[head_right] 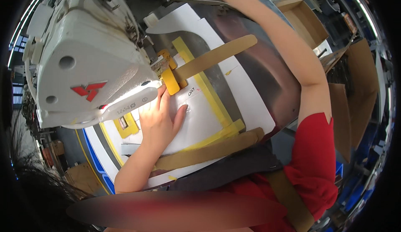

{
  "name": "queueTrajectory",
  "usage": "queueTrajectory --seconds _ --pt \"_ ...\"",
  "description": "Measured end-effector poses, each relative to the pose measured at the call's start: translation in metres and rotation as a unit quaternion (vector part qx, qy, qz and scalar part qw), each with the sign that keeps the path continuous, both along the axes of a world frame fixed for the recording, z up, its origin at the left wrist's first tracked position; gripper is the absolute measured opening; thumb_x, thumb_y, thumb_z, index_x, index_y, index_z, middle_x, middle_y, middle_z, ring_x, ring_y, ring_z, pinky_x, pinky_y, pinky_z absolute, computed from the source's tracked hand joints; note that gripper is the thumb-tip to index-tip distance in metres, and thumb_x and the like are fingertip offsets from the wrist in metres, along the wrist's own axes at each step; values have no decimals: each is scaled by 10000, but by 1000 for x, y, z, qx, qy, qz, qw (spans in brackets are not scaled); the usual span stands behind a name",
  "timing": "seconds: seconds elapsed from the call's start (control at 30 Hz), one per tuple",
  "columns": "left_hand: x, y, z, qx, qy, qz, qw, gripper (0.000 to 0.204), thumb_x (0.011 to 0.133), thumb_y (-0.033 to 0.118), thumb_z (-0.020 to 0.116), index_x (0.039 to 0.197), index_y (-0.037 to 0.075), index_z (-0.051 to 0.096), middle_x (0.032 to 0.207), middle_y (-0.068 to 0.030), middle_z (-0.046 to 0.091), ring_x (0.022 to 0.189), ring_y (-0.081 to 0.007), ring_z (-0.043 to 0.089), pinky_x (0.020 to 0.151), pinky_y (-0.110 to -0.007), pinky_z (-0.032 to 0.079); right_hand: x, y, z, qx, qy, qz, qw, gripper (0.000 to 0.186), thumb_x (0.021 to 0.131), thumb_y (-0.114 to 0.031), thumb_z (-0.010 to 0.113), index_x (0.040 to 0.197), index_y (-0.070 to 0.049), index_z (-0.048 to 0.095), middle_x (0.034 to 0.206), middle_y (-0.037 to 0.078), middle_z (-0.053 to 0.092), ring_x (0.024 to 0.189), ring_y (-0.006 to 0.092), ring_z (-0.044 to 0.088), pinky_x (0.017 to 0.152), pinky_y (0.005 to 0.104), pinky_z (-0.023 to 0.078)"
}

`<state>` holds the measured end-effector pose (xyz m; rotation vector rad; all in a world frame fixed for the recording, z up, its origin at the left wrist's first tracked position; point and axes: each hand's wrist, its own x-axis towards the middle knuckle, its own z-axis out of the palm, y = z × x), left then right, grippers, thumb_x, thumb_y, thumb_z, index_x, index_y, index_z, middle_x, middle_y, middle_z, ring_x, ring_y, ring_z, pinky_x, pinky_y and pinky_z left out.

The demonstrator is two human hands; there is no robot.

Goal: Sewing small webbing straps and buckles onto a larger textile assembly using an industrial sewing machine.

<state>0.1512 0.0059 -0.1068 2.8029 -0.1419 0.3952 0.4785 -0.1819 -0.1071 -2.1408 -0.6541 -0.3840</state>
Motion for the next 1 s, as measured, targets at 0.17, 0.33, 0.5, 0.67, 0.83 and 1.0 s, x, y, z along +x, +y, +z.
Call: queueTrajectory --seconds 0.17,0.33,0.5,0.67,0.83,1.0 --pt "-3 -2 -2 10 -54 12 998 413 745 248 730 1059 23 587 1021 -100 598 883 -297 564 730 -384 421 -18 -94 58 186 63 -32 980 229 970 -255 477 1035 -59 576 773 -13 547 687 64 509 632 212 414" --pt "-6 -1 -7 -66 -34 -83 994 239 753 192 716 904 66 580 825 -68 539 741 -271 533 664 -375 398 -131 -89 115 33 115 10 993 280 894 -316 555 850 -43 600 798 89 590 708 236 578 642 334 463" --pt "-12 -5 8 -405 97 -115 902 423 839 57 608 1240 45 473 795 -36 538 640 -136 496 607 -263 405 -191 -11 70 -260 282 438 813 267 962 -253 440 1019 -16 550 873 170 614 790 334 598 708 395 457" --pt "-8 -7 6 -464 158 -82 868 349 958 2 409 1303 56 414 751 -7 483 641 -67 453 602 -216 396 -193 23 45 -239 419 534 694 257 959 -228 442 914 -8 566 750 127 618 696 275 616 659 369 470" --pt "-9 -5 -1 -456 159 -29 875 227 971 32 427 1188 48 490 726 2 444 645 -79 437 621 -228 406 -163 -7 68 -430 428 466 644 301 946 -280 449 914 -18 595 860 66 645 733 187 618 657 333 487" --pt "-11 -9 3 -434 165 -16 885 222 969 35 435 1182 45 496 729 -12 463 653 -92 464 624 -233 412 -190 -21 52 -266 -87 321 905 210 778 -216 689 933 -89 626 860 53 614 779 249 608 656 353 484"
